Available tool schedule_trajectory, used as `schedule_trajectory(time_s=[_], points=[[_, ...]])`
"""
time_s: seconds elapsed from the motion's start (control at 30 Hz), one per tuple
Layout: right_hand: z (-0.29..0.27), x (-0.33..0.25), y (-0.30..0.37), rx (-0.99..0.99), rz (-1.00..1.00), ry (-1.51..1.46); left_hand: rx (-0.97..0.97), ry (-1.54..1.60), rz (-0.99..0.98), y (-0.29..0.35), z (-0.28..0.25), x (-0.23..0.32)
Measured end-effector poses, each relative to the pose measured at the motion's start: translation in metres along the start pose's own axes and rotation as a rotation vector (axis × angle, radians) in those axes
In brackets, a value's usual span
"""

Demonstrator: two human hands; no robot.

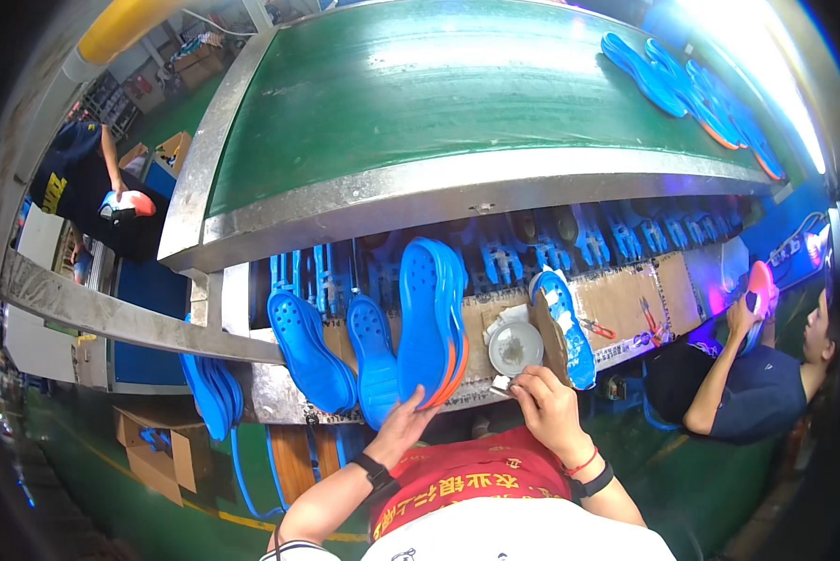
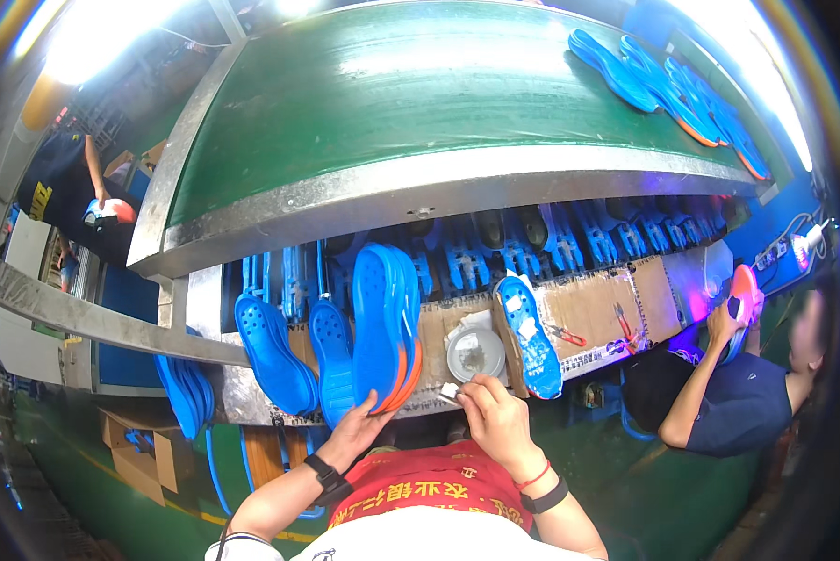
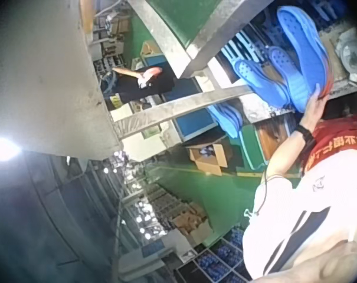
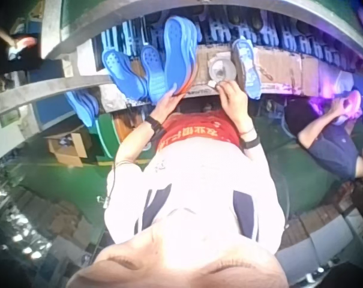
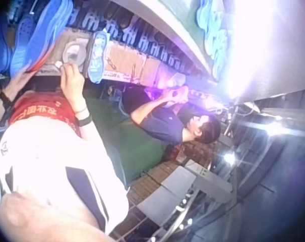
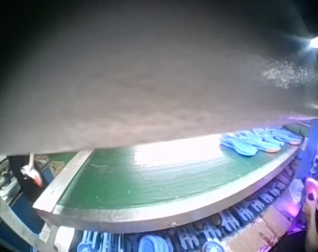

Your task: Applying glue to the bottom of blue shoe soles at a manufacturing station.

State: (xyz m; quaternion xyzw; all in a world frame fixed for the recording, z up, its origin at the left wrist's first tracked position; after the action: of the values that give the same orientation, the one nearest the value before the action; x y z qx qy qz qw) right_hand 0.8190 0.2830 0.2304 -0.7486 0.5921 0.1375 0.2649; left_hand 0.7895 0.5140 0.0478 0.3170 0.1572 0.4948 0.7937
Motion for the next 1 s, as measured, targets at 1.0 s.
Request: schedule_trajectory(time_s=[1.0], points=[[0.088,0.068,-0.003,-0.320,0.202,0.435,0.261,-0.609,0.462,0.088,-0.055,0.191]])
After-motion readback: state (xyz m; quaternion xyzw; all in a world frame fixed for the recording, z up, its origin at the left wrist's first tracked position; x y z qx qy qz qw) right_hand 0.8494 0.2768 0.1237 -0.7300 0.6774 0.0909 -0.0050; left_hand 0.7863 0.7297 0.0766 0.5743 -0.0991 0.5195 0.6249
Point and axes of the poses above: each hand's wrist, its own y-axis away from the middle knuckle, its own z-axis out of the palm, x = y × z, the point moved 3 cm from there along -y, towards the middle knuckle, and after that the axes turned 8 degrees about y, right-handed, at the moved point
